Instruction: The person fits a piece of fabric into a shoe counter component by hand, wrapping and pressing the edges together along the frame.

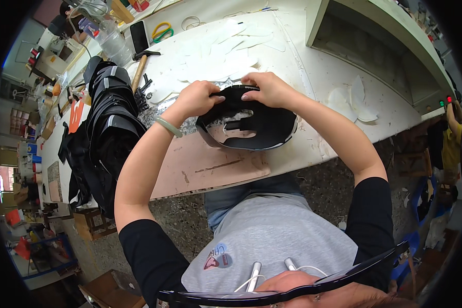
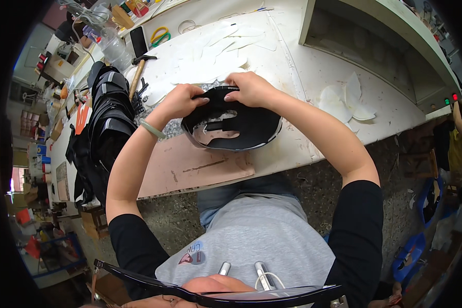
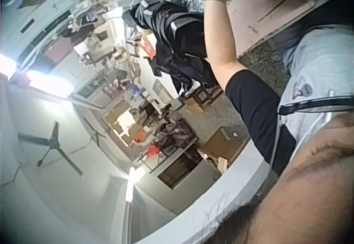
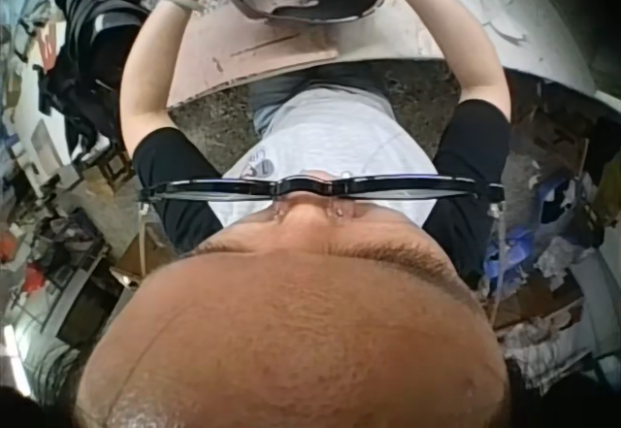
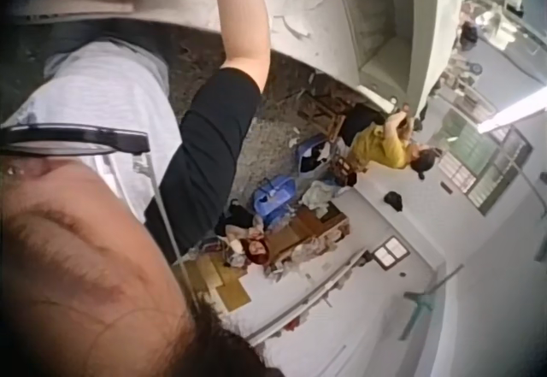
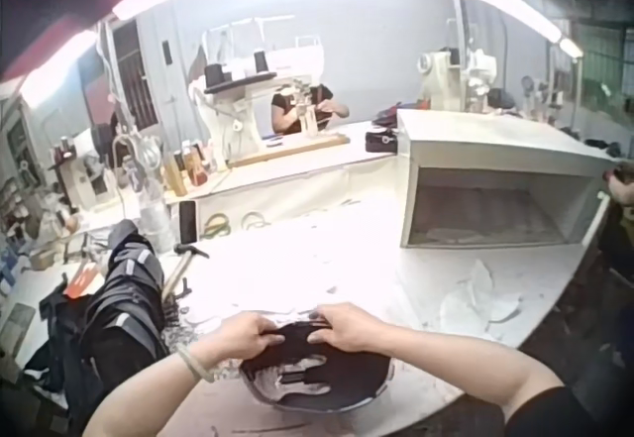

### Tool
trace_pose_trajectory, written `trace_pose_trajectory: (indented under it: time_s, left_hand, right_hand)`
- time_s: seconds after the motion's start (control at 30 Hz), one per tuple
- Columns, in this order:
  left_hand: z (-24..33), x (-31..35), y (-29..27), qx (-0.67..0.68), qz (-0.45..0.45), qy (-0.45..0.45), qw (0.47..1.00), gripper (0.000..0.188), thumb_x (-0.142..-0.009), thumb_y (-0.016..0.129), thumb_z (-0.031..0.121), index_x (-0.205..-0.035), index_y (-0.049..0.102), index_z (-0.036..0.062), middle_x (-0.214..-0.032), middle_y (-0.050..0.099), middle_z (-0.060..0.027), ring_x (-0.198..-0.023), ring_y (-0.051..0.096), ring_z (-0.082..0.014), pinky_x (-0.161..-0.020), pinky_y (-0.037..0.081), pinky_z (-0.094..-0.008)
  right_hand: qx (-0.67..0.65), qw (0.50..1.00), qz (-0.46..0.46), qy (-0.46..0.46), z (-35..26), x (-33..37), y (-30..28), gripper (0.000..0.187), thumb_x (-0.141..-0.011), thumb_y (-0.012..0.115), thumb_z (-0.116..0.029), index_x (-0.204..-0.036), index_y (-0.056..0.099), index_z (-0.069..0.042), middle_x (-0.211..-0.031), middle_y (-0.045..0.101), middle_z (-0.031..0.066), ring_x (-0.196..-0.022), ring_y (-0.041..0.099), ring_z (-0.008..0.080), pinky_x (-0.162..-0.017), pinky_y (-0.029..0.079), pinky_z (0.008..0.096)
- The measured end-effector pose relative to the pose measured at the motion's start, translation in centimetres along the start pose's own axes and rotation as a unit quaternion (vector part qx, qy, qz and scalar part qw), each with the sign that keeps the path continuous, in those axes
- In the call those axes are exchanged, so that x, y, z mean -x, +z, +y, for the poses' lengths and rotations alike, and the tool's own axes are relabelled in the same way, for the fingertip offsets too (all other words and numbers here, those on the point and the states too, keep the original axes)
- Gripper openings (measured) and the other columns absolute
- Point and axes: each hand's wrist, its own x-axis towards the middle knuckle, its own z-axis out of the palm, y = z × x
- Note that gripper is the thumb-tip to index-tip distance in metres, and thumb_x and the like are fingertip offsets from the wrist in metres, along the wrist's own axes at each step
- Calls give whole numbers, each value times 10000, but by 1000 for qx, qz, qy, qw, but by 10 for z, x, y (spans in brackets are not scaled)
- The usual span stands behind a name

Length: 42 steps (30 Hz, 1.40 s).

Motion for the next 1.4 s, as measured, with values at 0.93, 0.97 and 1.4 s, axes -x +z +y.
trace_pose_trajectory:
  time_s: [0.93, 0.97, 1.4]
  left_hand:
    - [25, 99, 99, 803, 210, -183, 527, 234, -1029, 496, 217, -1067, 589, 5, -1109, 649, -137, -983, 656, -217, -830, 550, -340]
    - [30, 106, 101, 822, 201, -179, 501, 248, -1032, 492, 231, -1079, 587, 6, -1128, 643, -145, -1009, 651, -224, -854, 545, -348]
    - [-6, 135, 87, 726, 20, -237, 646, 291, -974, 617, 246, -1093, 606, -19, -1011, 690, -137, -877, 704, -198, -708, 606, -291]
  right_hand:
    - [290, 848, 69, -439, -98, 37, 40, 305, -781, 675, -192, -1035, 612, -35, -971, 607, 61, -963, 573, 222, -885, 434, 357]
    - [385, 804, 84, -446, -94, 39, 43, 304, -776, 652, -189, -1033, 609, -33, -927, 587, 47, -941, 548, 209, -875, 418, 336]
    - [399, 818, -41, -413, -82, 53, 25, 125, -732, 646, -171, -798, 656, -65, -865, 545, 33, -934, 510, 199, -887, 390, 324]
